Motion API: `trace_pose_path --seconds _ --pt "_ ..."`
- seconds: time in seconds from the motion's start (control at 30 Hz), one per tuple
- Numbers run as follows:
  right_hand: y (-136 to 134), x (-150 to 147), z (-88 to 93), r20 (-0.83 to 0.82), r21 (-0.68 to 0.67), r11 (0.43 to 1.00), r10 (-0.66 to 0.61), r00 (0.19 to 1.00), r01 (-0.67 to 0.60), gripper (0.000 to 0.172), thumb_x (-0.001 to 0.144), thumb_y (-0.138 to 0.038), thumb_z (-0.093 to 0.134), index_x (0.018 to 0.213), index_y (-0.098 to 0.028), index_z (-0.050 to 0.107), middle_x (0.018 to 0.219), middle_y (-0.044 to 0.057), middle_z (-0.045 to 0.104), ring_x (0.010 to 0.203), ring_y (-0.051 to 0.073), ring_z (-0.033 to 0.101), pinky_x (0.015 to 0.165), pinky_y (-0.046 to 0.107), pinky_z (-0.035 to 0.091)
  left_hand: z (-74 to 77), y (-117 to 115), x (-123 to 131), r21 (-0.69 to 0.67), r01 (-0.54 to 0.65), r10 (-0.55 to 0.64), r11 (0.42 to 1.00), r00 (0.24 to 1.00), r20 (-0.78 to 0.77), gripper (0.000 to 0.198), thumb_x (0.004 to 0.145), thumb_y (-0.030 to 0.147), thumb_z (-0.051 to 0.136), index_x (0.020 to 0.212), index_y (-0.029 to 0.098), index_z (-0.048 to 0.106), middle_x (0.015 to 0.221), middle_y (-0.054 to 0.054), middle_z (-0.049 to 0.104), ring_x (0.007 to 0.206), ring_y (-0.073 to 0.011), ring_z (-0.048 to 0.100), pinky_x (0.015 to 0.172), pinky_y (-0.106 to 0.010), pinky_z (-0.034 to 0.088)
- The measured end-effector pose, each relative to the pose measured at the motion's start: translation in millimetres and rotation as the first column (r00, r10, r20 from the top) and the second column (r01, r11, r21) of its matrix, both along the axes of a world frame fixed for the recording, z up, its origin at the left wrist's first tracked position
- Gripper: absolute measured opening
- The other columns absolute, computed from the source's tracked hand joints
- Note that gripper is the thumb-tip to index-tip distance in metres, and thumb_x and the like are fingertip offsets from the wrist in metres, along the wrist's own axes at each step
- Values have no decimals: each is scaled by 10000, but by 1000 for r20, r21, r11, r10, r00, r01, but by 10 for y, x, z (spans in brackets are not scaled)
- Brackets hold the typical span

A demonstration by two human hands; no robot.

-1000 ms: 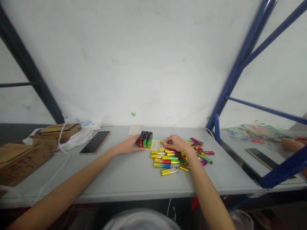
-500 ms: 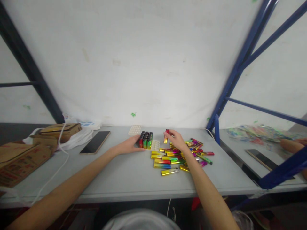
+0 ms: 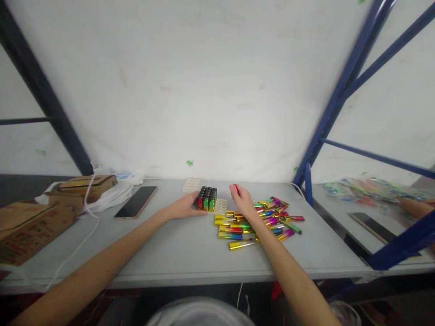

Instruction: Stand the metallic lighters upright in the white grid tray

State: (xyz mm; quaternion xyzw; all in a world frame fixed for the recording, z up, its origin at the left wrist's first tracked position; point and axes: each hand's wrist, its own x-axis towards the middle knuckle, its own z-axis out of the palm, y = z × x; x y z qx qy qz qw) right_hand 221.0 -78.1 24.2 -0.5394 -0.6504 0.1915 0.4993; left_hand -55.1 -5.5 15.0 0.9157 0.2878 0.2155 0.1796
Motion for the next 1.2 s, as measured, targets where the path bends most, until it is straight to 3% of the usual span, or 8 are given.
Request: trace_pose_path --seconds 0.13,0.27,0.43,0.63,0.87,0.93,1.03,1.2 --pt "-16 -36 -8 42 52 984 -171 984 168 598 918 -742 474 592 -246 398 555 -28 390 563 146 391 554 290 305 -31 -9 35 3 -39 39 999 999 1 649 798 729 757 1078 151 663 1033 -111 706 933 -304 651 851 -406 531" --pt "-11 -68 -24 46 56 974 -223 974 220 530 873 -653 475 544 -257 349 533 -28 325 550 141 347 544 296 242 -54 18 39 -24 -55 56 998 998 30 658 763 726 795 1054 147 680 1024 -116 715 925 -310 654 852 -415 529" --pt "-26 -106 -19 30 56 989 -139 990 137 429 882 -571 451 598 -253 407 559 -28 382 564 147 382 545 287 273 -64 91 7 -75 -31 36 997 997 68 675 758 673 830 1165 151 699 1186 -143 733 1081 -344 674 989 -443 525" --pt "-36 -129 -44 57 65 992 -108 993 104 520 964 -657 473 654 -241 450 582 -32 441 586 152 429 577 288 339 -62 188 -52 -122 45 -31 991 992 118 756 744 604 872 1329 169 669 1418 -164 673 1310 -374 616 1171 -477 438" --pt "40 -163 -164 65 66 985 158 985 -162 505 1063 -624 376 1178 -204 632 971 68 666 831 201 634 699 308 530 -27 150 -92 -151 67 -55 986 995 78 704 778 595 850 1299 156 669 1280 -125 739 1172 -346 677 1055 -448 518" --pt "47 -175 -166 196 96 986 114 974 -135 485 1071 -595 389 1048 -199 668 1002 93 672 914 220 636 779 326 530 -19 120 -89 -130 63 -53 990 996 77 711 780 611 844 1303 163 667 1256 -113 748 1150 -338 684 1034 -433 527" --pt "39 -171 -148 356 50 997 33 934 -54 449 1089 -523 406 863 -206 630 778 44 646 758 207 611 756 316 480 -6 71 -72 -101 67 -60 993 996 68 706 784 641 831 1286 169 676 1242 -110 753 1129 -336 692 1017 -421 535" --pt "52 -114 -148 394 -23 999 -20 919 32 343 1091 -415 472 848 -211 602 754 49 703 717 211 657 705 296 426 28 -13 -32 -90 69 -63 994 996 69 686 796 629 827 1295 183 671 1285 -111 744 1140 -339 693 1046 -433 525"
